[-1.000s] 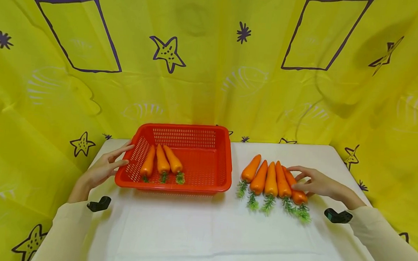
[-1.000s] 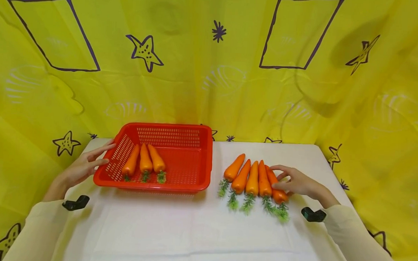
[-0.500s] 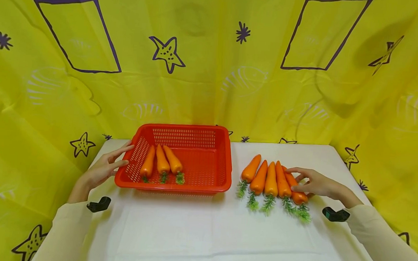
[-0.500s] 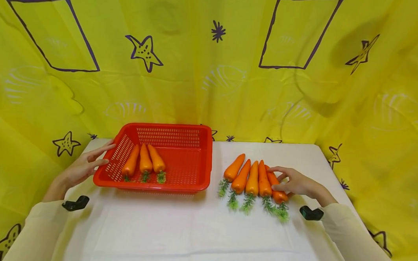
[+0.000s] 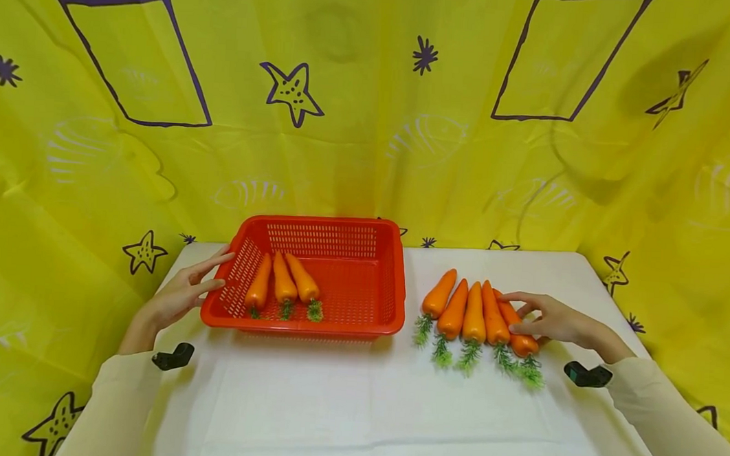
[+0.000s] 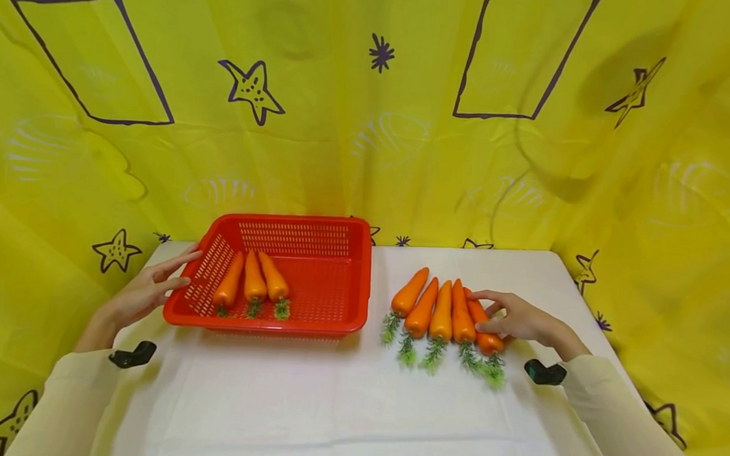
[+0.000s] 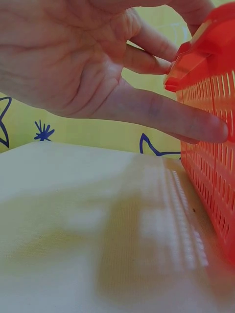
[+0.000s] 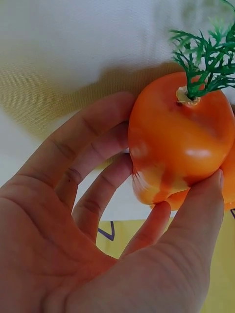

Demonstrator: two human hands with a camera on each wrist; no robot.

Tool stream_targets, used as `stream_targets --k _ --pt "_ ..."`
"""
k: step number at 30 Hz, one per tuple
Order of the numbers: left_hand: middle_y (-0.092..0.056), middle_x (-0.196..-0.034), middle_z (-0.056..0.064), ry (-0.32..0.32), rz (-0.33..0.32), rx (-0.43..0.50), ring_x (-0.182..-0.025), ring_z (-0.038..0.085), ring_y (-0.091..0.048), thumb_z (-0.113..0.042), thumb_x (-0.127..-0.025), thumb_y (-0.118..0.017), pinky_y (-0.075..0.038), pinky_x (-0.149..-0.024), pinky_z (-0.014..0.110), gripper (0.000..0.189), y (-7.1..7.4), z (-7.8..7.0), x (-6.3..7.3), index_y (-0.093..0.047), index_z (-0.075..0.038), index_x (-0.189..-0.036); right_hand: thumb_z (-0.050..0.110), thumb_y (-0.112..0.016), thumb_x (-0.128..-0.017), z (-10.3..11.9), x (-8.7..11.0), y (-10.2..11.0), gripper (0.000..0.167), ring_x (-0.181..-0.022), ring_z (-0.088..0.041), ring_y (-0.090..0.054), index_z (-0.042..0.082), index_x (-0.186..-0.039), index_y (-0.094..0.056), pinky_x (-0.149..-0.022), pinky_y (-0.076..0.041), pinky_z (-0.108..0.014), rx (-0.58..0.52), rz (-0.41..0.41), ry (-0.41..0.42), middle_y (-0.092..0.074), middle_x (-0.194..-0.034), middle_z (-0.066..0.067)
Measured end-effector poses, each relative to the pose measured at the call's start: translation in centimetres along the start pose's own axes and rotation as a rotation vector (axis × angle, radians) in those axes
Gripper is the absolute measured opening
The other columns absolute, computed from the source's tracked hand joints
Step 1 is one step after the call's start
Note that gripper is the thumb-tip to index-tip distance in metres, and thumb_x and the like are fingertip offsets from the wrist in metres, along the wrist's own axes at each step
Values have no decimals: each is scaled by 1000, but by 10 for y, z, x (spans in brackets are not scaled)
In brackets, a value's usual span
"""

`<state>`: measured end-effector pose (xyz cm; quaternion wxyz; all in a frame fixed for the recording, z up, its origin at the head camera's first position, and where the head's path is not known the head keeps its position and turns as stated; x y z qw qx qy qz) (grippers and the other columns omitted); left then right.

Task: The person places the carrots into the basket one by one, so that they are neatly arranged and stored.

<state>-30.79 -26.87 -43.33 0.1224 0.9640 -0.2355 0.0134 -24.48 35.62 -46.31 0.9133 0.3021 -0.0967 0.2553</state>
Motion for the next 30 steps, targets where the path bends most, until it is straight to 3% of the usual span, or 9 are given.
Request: stream_targets --k 11,21,30 --pt "6 -173 4 1 -8 2 -153 48 -8 -13 -106 -57 -57 -88 31 63 1 0 1 -28 -10 -163 13 -72 -96 -1 -2 -1 71 -89 -29 -66 -3 -156 -36 -68 -59 -39 -15 7 -4 -51 -131 -38" --pt "5 -173 4 -5 2 -9 -154 45 -4 -13 -107 -55 -55 -91 28 62 -1 -3 -1 -27 -5 -163 19 -74 -95 -1 0 5 72 -95 -28 -65 0 -155 -40 -70 -59 -38 56 -2 0 -53 -130 -36" --pt "0 -173 6 -2 -16 -46 -152 47 -13 -13 -105 -59 -56 -89 32 63 1 -5 0 -31 -3 -161 18 -73 -96 6 3 9 72 -92 -27 -66 -3 -155 -37 -68 -60 -39 51 8 12 -53 -128 -36"
Point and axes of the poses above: each hand's wrist, its own x-axis away from the middle knuckle, its own y-axis out of the back of the hand, z = x × y, the point moved 9 cm from there along -x, towards the middle knuckle
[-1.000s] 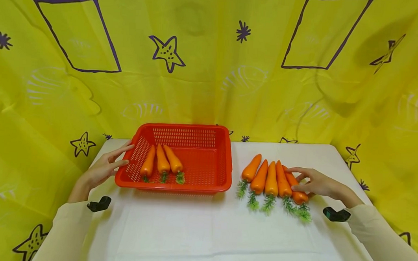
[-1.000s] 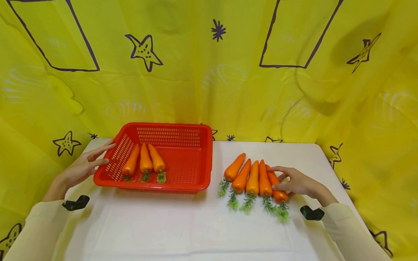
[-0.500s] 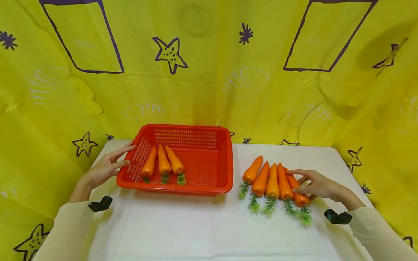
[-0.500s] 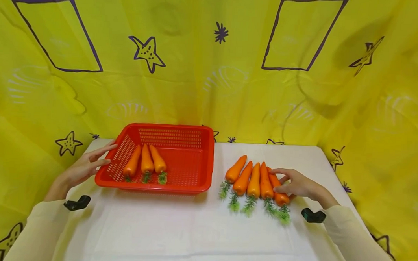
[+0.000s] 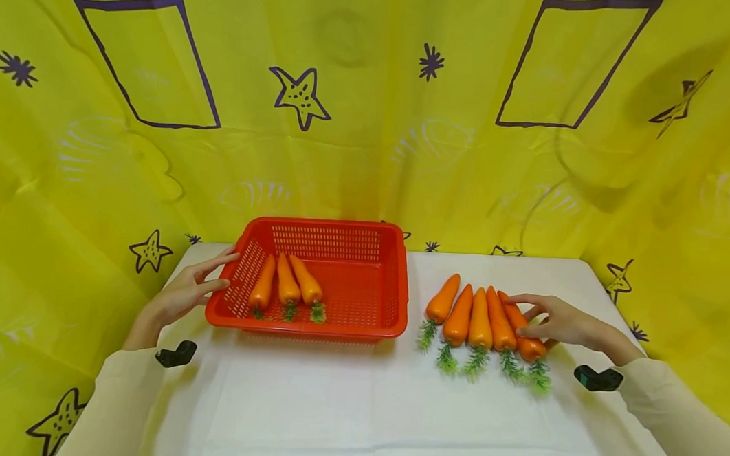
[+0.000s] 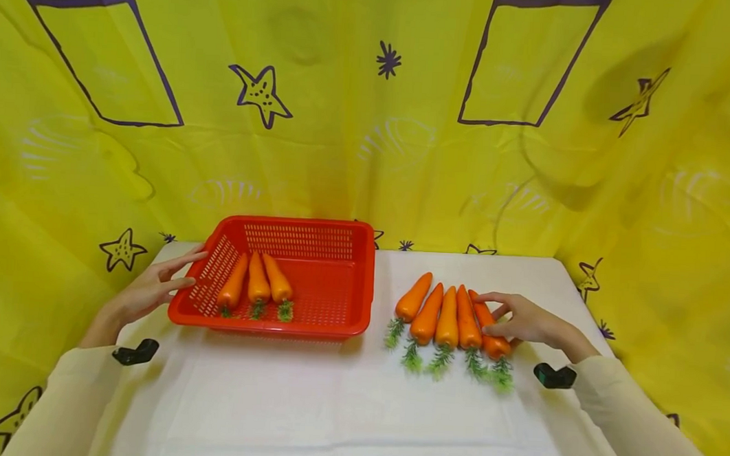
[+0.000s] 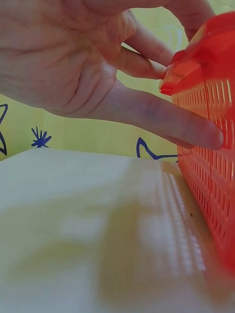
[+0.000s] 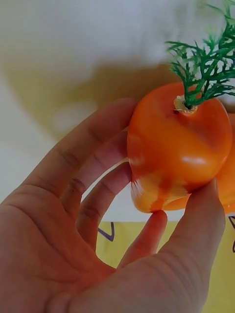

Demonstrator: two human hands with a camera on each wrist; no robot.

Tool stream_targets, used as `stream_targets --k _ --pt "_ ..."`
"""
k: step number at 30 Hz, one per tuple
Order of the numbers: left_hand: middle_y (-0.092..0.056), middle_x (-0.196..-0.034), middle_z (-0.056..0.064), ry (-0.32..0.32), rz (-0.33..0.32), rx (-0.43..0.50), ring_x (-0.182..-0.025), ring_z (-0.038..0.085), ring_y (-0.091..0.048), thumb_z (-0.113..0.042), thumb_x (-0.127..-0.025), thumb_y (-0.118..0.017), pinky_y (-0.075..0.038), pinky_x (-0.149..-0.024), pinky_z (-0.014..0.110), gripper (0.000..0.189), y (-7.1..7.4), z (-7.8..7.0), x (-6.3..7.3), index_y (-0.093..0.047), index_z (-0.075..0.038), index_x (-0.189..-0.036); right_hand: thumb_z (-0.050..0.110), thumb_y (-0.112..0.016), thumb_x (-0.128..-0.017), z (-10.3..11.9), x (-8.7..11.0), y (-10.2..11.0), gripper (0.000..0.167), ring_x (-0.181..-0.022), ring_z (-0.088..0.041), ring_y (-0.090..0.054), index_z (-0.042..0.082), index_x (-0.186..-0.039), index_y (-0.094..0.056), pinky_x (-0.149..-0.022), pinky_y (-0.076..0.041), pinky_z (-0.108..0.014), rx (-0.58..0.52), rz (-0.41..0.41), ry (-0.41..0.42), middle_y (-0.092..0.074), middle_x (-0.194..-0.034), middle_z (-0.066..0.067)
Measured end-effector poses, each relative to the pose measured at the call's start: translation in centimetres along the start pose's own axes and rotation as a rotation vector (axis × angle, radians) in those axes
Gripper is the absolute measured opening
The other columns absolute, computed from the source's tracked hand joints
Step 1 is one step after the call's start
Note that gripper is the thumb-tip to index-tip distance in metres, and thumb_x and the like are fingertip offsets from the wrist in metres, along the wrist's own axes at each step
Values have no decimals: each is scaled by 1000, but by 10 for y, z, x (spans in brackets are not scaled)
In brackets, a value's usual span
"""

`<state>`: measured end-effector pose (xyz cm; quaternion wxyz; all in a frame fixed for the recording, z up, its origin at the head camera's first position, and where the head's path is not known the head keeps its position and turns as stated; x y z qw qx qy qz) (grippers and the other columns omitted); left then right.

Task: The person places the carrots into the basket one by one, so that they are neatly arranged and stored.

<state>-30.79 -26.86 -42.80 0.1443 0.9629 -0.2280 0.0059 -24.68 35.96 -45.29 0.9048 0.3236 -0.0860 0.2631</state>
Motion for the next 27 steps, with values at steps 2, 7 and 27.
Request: stream_targets --k 2,7,27 --pt "-1 -173 7 3 -4 -8 -151 47 -15 -13 -105 -59 -57 -88 33 63 1 0 0 -31 -3 -161 16 -73 -97 3 1 3 72 -91 -28 -67 -4 -155 -35 -68 -60 -40 -13 2 4 -52 -129 -38" --pt "-2 -173 8 6 -7 -35 -149 40 -24 -15 -105 -59 -56 -88 34 63 2 1 0 -32 -3 -160 14 -73 -97 10 4 12 72 -85 -29 -69 -2 -156 -35 -69 -61 -40 -12 -7 9 -52 -128 -37" --pt "-3 -173 7 1 -8 -36 -151 45 -18 -14 -104 -60 -56 -88 35 63 1 -2 1 -32 -3 -160 16 -73 -97 55 20 56 69 -99 -26 -70 5 -156 -39 -72 -61 -41 19 -93 42 -46 -139 -38"
Point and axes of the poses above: each hand's wrist, its own x-axis away from the middle knuckle, its own y-axis out of the back of the hand, z = x × y, the point moved 9 cm from there along -x, towards the middle knuckle
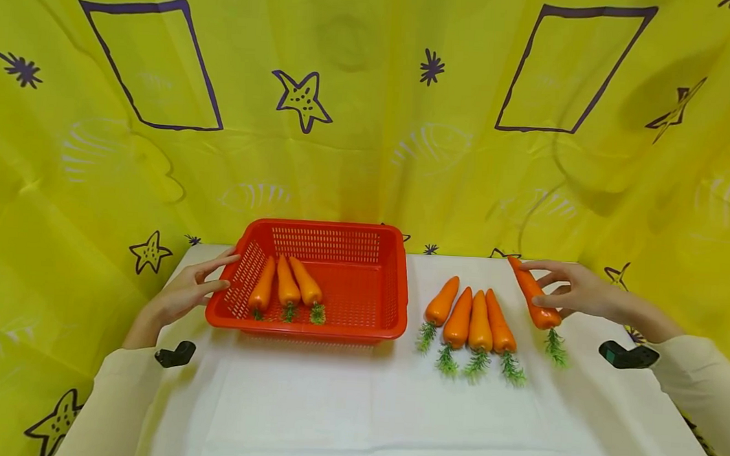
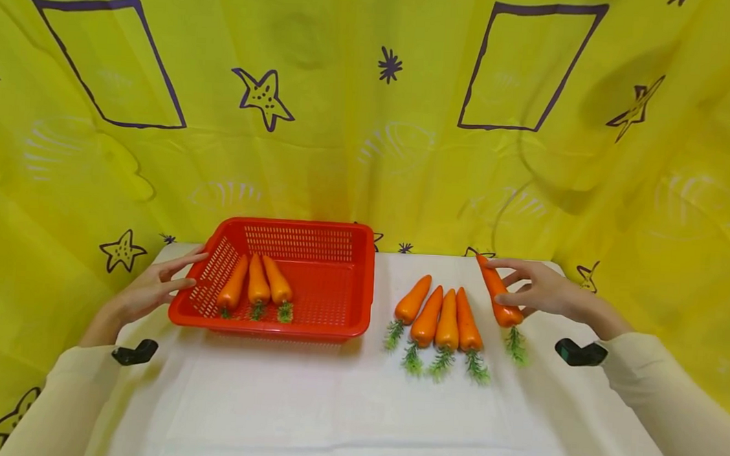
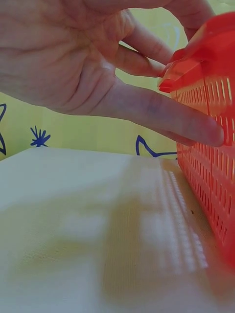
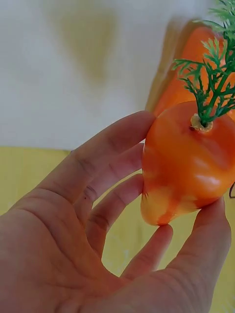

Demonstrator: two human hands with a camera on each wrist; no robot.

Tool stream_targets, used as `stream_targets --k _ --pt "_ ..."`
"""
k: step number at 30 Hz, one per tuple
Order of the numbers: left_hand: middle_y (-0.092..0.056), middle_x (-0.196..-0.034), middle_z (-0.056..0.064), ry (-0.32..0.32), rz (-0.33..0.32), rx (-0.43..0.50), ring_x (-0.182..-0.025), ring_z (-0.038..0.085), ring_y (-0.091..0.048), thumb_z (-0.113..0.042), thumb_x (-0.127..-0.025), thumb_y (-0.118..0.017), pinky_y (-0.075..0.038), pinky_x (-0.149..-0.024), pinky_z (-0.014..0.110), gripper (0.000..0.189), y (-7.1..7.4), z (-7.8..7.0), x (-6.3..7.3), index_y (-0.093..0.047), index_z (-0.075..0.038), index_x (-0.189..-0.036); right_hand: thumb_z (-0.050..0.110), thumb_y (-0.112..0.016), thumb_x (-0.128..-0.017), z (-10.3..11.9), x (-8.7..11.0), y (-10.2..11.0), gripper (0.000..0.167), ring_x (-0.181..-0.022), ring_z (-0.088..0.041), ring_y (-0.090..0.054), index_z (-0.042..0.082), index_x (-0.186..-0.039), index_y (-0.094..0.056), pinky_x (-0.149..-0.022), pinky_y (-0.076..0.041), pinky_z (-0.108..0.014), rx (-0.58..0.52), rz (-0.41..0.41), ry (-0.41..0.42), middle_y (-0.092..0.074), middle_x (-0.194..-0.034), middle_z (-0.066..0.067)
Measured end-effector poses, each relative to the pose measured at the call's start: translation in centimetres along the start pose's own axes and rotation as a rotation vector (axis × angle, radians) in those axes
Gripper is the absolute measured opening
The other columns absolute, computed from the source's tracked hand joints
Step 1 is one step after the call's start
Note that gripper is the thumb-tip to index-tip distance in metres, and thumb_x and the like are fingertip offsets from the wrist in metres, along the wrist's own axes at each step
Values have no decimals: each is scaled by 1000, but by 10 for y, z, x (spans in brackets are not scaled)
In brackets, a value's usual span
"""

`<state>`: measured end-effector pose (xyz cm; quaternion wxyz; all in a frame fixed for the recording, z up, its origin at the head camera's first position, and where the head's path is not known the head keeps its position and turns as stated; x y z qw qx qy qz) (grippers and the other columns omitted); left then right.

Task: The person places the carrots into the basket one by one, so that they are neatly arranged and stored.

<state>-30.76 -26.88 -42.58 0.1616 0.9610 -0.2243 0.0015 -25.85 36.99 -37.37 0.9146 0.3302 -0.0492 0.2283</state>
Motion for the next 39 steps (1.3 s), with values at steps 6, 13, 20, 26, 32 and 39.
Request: stream_targets --k 6,13,20,26,32,39 --pt "-3 -173 7 -4 1 -4 -150 42 -21 -14 -105 -59 -56 -89 34 62 0 0 0 -32 -4 -160 21 -71 -98 12 4 7 71 -101 -25 -70 10 -159 -36 -77 -60 -40 21 16 -34 -42 -144 -37" --pt "-3 -173 7 -7 -2 -7 -146 26 -35 -14 -105 -59 -57 -87 35 62 0 0 1 -33 -4 -161 22 -71 -99 23 2 7 69 -101 -23 -70 13 -159 -38 -78 -59 -38 43 12 -13 -43 -145 -34" --pt "-3 -173 7 -6 -10 -7 -148 30 -31 -13 -104 -59 -57 -87 34 62 0 0 1 -33 -3 -160 21 -73 -98 42 -7 4 70 -101 -23 -71 11 -158 -38 -78 -60 -38 49 11 12 -50 -139 -30" --pt "-3 -173 7 -5 -14 -10 -150 39 -24 -14 -105 -60 -57 -87 34 63 0 1 1 -33 -3 -160 24 -74 -97 60 -20 -2 74 -105 -26 -70 13 -159 -37 -80 -58 -37 76 33 20 -50 -141 -28" --pt "-3 -173 8 -12 -12 -9 -150 45 -19 -14 -105 -59 -57 -86 34 63 0 2 1 -32 -4 -161 26 -76 -95 80 -38 -12 72 -107 -30 -68 16 -158 -41 -81 -58 -40 92 57 58 -48 -144 -27" --pt "-3 -173 7 -23 -5 -11 -150 46 -18 -15 -105 -60 -57 -87 34 63 0 2 1 -32 -5 -161 26 -77 -94 101 -63 -25 73 -99 -28 -70 21 -158 -41 -80 -60 -41 80 93 78 -50 -142 -24"
Point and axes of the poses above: each hand's wrist, its own x-axis away from the middle knuckle, its own y-axis out of the back of the hand, z = x × y, the point moved 9 cm from there along -x, towards the middle knuckle
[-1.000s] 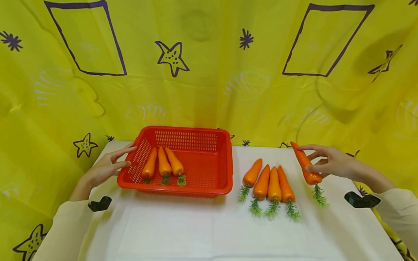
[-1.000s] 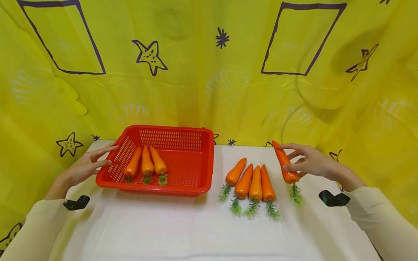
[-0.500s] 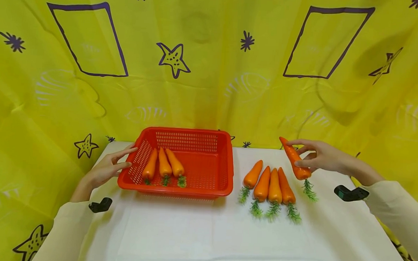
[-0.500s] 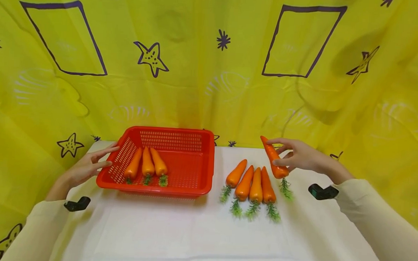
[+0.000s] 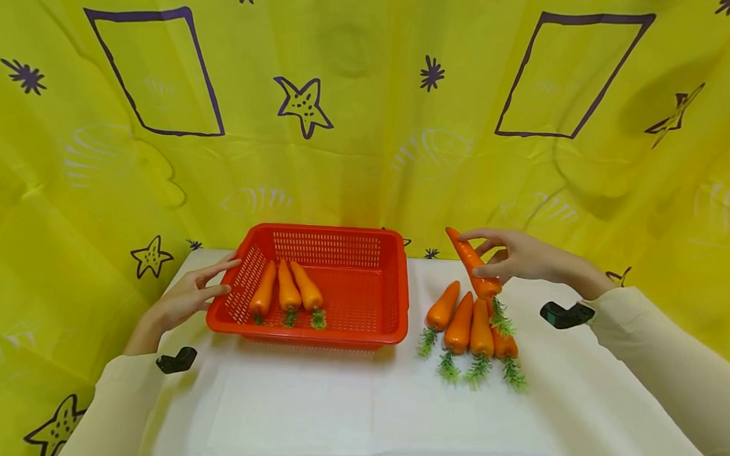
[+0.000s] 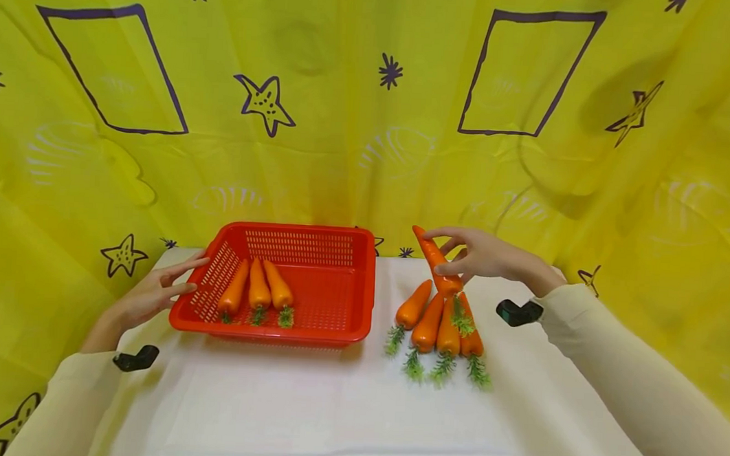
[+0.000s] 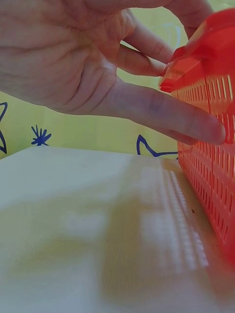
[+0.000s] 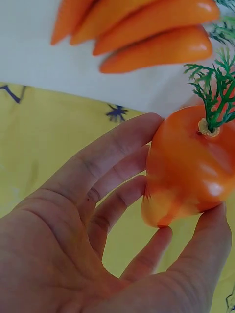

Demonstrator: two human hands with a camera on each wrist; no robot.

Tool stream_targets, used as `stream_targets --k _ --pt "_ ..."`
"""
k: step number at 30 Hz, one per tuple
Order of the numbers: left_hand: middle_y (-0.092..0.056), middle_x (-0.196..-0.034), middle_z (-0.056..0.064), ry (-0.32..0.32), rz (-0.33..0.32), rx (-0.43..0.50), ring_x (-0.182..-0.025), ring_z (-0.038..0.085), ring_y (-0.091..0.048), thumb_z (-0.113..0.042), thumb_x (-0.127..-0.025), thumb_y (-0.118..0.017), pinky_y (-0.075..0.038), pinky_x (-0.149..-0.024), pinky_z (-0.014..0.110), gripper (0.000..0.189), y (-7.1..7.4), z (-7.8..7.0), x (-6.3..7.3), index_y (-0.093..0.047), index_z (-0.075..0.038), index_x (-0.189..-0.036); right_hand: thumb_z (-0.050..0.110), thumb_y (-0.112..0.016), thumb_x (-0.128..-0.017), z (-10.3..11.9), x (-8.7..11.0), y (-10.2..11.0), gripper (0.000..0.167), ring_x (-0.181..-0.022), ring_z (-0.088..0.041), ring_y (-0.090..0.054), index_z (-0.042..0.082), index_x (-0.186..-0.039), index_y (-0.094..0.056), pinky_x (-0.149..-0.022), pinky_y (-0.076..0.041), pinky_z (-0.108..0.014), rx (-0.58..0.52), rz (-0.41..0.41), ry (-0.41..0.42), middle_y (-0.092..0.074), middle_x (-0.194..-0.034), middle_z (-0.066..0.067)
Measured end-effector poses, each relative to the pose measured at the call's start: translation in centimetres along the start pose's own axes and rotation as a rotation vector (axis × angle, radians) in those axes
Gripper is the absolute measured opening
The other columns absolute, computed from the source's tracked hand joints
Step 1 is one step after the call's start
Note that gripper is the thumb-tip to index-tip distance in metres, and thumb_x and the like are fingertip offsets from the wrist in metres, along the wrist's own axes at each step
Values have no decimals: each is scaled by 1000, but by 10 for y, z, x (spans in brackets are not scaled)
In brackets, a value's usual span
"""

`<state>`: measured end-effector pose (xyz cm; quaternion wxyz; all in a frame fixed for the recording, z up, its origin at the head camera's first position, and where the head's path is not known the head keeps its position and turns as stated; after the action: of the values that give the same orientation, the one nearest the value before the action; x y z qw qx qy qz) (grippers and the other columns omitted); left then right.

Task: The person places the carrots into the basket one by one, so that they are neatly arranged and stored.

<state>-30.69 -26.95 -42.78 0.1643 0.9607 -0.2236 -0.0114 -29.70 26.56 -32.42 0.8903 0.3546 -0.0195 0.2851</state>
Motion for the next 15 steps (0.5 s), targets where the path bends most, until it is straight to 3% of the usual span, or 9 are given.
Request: stream_targets --k 10,15 --pt "-1 -173 8 -4 10 27 -152 47 -12 -14 -105 -59 -55 -89 35 63 -1 0 0 -31 -4 -161 23 -75 -97 34 -39 -16 69 -95 -30 -71 20 -158 -42 -79 -60 -41 8 60 67 -52 -139 -23" --pt "0 -173 9 -7 20 25 -152 47 -9 -12 -105 -59 -52 -95 46 63 -1 1 -1 -31 -3 -161 19 -73 -97 47 -57 -26 69 -98 -31 -72 20 -158 -41 -78 -61 -46 -32 95 83 -53 -136 -23"
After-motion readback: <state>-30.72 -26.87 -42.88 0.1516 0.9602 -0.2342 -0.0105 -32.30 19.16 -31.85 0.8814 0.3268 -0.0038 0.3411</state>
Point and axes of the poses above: each hand's wrist, its own x-axis away from the middle knuckle, its own y-axis out of the back of the hand, z = x × y, the point moved 9 cm from there along -x, towards the middle knuckle
